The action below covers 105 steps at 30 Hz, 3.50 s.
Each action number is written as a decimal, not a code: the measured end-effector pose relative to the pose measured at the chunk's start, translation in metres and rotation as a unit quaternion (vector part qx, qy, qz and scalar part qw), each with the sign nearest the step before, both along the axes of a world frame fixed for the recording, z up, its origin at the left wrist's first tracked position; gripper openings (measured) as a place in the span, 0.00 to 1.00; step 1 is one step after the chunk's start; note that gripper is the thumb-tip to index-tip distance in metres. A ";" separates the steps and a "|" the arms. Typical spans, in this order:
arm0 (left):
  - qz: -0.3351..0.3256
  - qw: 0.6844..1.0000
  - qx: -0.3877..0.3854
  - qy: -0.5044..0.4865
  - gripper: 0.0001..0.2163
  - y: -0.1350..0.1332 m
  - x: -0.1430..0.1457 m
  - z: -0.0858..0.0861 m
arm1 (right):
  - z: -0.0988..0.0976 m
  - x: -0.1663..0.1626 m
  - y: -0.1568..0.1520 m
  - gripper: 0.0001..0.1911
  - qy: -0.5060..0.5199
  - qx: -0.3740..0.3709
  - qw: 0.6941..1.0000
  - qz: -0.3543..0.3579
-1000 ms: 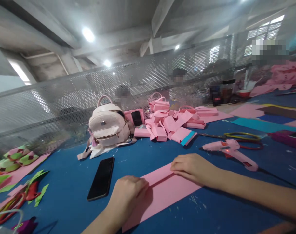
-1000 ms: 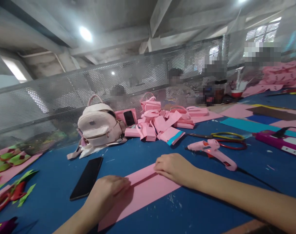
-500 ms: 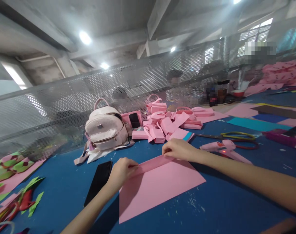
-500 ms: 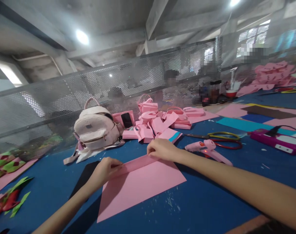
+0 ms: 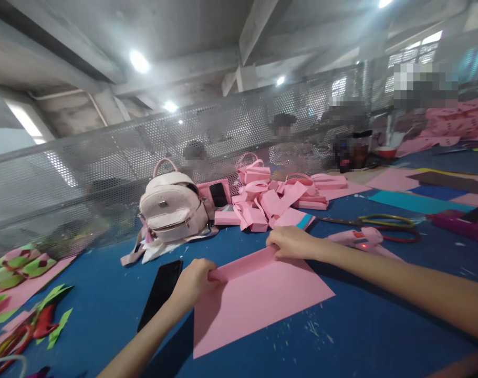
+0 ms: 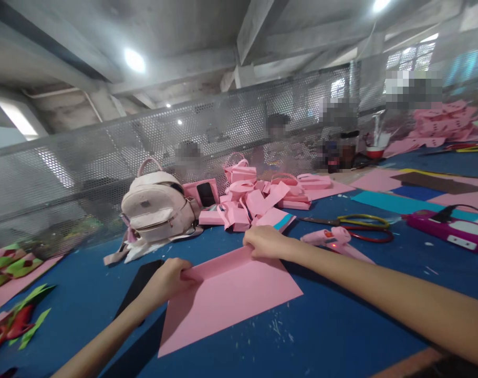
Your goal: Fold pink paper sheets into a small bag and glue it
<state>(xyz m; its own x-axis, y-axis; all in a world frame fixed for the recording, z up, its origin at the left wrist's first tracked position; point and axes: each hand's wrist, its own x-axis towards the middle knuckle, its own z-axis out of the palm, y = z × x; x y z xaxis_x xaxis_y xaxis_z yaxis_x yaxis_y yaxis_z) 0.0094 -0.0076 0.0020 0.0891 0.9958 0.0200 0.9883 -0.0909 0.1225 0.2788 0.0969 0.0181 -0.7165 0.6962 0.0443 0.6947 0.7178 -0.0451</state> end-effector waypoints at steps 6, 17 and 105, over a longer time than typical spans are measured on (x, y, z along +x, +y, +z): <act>-0.006 0.998 0.019 0.063 0.05 -0.014 0.008 0.000 | -0.010 0.007 -0.008 0.09 -0.003 0.037 0.999 0.025; -0.034 0.984 -0.024 0.170 0.16 -0.052 0.036 -0.015 | -0.021 0.010 -0.042 0.11 -0.027 0.113 0.992 0.054; -0.198 0.971 0.075 0.111 0.33 -0.051 0.042 -0.059 | -0.042 0.026 -0.064 0.39 0.077 -0.193 0.967 0.149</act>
